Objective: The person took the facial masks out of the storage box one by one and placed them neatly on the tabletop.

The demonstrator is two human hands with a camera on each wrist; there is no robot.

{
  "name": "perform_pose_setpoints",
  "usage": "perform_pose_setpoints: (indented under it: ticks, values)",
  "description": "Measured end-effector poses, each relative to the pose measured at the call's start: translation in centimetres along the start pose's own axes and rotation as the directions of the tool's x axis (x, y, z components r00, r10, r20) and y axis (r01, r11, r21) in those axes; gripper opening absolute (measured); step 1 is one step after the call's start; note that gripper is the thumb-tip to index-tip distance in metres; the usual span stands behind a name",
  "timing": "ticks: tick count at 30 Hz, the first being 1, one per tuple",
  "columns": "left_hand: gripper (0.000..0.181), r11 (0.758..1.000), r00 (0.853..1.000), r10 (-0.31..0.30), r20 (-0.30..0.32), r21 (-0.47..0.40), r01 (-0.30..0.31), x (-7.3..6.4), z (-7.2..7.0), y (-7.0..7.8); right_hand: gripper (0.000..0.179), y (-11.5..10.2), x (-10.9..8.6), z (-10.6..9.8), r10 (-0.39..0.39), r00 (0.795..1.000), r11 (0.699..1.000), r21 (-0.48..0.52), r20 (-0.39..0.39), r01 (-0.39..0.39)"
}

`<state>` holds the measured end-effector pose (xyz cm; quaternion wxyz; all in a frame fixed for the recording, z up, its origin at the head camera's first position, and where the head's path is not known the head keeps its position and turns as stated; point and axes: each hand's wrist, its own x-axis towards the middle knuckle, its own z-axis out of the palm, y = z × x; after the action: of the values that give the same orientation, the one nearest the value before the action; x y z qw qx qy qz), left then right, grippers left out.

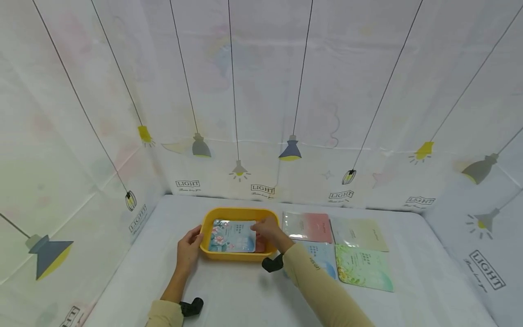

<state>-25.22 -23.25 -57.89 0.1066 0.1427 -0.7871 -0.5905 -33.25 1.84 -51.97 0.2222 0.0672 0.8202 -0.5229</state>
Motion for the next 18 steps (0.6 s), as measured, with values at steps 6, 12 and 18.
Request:
perform_pose_setpoints:
  ticks: [6, 12, 18]
  values:
    - [0.04, 1.0, 1.0, -0.005, 0.006, 0.0, 0.005, 0.1, 0.0, -0.1, 0.024, 0.4, 0.5, 0.6, 0.021, 0.999, 0.991, -0.129, -0.031, -0.024]
    - [0.039, 1.0, 1.0, 0.0, 0.0, -0.005, 0.0, 0.1, 0.0, -0.1, 0.022, 0.2, 0.3, 1.1, 0.034, 0.999, 0.983, -0.181, -0.034, -0.04]
    - [0.039, 1.0, 1.0, 0.008, -0.007, -0.002, -0.008, -0.1, 0.1, 0.0, 0.026, 0.2, 0.2, 1.5, 0.059, 0.997, 0.994, -0.088, -0.039, -0.063]
